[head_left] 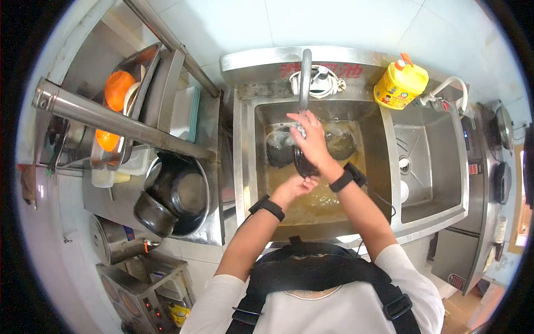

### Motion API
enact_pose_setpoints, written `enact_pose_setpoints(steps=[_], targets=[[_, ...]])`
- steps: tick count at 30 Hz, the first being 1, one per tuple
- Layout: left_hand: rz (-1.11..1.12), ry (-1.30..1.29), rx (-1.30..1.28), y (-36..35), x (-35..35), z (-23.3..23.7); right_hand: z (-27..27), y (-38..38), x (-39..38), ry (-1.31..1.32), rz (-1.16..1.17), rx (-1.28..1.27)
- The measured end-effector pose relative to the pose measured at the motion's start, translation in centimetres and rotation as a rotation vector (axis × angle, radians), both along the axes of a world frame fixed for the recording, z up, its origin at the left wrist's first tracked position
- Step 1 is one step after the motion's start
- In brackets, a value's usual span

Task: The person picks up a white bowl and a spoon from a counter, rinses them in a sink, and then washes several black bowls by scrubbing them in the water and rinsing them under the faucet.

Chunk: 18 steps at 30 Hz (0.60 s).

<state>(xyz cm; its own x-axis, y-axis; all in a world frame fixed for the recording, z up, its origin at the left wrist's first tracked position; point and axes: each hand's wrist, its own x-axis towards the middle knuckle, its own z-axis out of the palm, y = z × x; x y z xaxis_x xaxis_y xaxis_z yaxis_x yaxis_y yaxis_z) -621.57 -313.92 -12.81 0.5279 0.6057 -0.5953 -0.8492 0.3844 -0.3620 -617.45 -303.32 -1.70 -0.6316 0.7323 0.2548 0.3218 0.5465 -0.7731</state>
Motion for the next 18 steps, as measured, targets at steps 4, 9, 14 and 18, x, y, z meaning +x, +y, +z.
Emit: enact_pose_setpoints(steps=[4, 9, 14, 18], targets=[[-0.196, -0.190, 0.131, -0.3, -0.1, -1.1, -3.0, 2.1, 0.9, 0.042, 0.051, 0.025], [-0.257, -0.277, 0.375, -1.4, -0.1, -2.7, -10.7, 7.0, 4.3, 0.129, 0.008, -0.542], [-0.165, 0.481, 0.313, 1.2, -1.4, 6.6, -8.2, 7.5, 5.7, 0.220, -0.311, -0.517], [0.110, 0.736, 0.419, 3.3, -2.8, 6.9, -8.4, 8.3, 6.9, 0.277, -0.611, -0.635]])
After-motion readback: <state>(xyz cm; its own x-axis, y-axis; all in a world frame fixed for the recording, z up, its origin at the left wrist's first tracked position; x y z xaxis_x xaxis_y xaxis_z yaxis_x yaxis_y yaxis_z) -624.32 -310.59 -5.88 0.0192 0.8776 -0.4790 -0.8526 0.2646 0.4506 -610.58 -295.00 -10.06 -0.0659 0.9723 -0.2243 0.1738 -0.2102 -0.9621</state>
